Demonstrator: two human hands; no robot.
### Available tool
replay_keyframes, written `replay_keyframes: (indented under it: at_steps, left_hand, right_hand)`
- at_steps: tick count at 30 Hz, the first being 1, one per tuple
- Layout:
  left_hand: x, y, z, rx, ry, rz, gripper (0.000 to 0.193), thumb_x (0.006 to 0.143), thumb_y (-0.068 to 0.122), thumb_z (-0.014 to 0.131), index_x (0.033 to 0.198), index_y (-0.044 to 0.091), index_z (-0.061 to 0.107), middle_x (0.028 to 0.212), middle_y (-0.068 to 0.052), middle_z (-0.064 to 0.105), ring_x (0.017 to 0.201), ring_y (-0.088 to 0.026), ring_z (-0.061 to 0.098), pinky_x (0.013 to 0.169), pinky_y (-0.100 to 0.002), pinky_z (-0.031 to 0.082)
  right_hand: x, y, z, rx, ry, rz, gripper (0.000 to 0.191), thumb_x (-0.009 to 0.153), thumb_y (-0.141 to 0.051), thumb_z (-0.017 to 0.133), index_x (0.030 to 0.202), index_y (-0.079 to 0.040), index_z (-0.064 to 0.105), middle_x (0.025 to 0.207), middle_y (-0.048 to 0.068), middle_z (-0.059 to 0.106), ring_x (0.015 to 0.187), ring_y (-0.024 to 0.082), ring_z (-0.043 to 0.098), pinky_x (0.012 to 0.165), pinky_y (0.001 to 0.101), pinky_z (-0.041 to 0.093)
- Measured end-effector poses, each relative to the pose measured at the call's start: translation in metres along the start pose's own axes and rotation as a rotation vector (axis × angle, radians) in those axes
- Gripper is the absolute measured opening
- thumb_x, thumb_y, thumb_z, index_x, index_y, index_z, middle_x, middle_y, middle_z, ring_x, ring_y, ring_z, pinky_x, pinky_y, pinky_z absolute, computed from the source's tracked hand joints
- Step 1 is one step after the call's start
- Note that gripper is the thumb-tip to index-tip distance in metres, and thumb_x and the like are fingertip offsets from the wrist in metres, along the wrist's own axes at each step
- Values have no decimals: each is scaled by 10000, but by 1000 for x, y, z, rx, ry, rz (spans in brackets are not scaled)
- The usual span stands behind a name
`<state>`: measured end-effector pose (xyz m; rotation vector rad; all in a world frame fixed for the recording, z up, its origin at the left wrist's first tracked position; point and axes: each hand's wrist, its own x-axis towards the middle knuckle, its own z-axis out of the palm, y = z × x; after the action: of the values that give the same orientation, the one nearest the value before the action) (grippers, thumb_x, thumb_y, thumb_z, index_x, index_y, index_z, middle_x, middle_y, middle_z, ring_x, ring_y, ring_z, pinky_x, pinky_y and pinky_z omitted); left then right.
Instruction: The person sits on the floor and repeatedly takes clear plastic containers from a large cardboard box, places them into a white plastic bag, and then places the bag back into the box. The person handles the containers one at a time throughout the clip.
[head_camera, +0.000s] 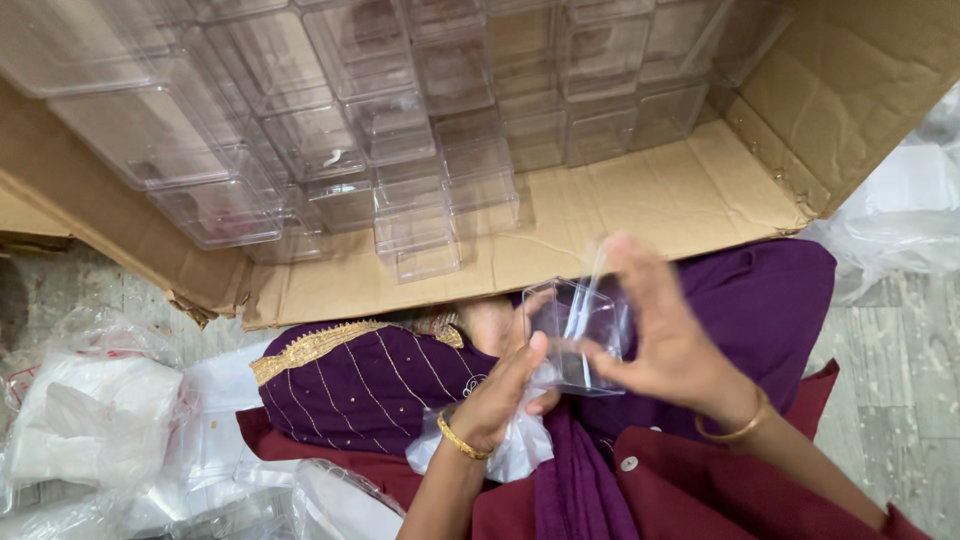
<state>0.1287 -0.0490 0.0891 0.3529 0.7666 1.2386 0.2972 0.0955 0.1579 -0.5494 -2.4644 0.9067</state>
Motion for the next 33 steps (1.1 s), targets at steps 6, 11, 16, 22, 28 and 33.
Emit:
replay_keyframes:
  at_steps: [6,11,16,22,28,33]
  left_hand:
    - [-8,21,7,168,-24,11,830,984,565,525,1612,176,147,1197,-130,691,541,-17,472,414,-160,314]
    - [-10,22,18,204,-29,33,791,992,453,564,1610,160,167,1214,-136,662,555,-21,447,421,-170,301]
    - [-10,19,18,250,-39,72,796,995,399,581,1618,164,144,1248,-131,609,623,-40,474,466,-193,341]
    - [-7,8,16,263,-58,105,854,1000,429,604,1650,150,125,1276,-162,550,759,-69,514,562,-201,397]
    - [-8,8,14,404,-73,217,839,1051,472,575,1668,102,143,1616,-183,341,1499,-228,368,1175,-355,402]
    - [-11,8,16,334,-50,104,837,1025,428,573,1657,128,114,1547,-186,387,1322,-264,446,1006,-378,430]
  right_hand:
    - [-16,-7,-23,122,-128,77,1189,590,-229,910,1556,-26,249,1498,211,394,1402,369,391,1177,465,332]
    - [-25,-10,-8,172,-155,90,1206,566,-282,953,1533,-15,283,1493,204,393,1417,362,387,1171,458,342]
    - [-28,-8,-9,152,-174,119,1245,544,-327,975,1529,-11,283,1470,210,404,1389,372,394,1153,458,356]
    - [-31,-9,-14,145,-195,160,1247,532,-327,979,1528,-28,291,1449,218,405,1373,371,420,1129,464,377]
    - [-30,-7,-10,148,-215,140,1259,531,-341,982,1531,-23,287,1442,217,428,1378,378,413,1130,477,381]
    - [-36,-2,-5,132,-200,89,1281,529,-419,971,1530,-25,276,1463,221,431,1371,373,421,1135,486,391]
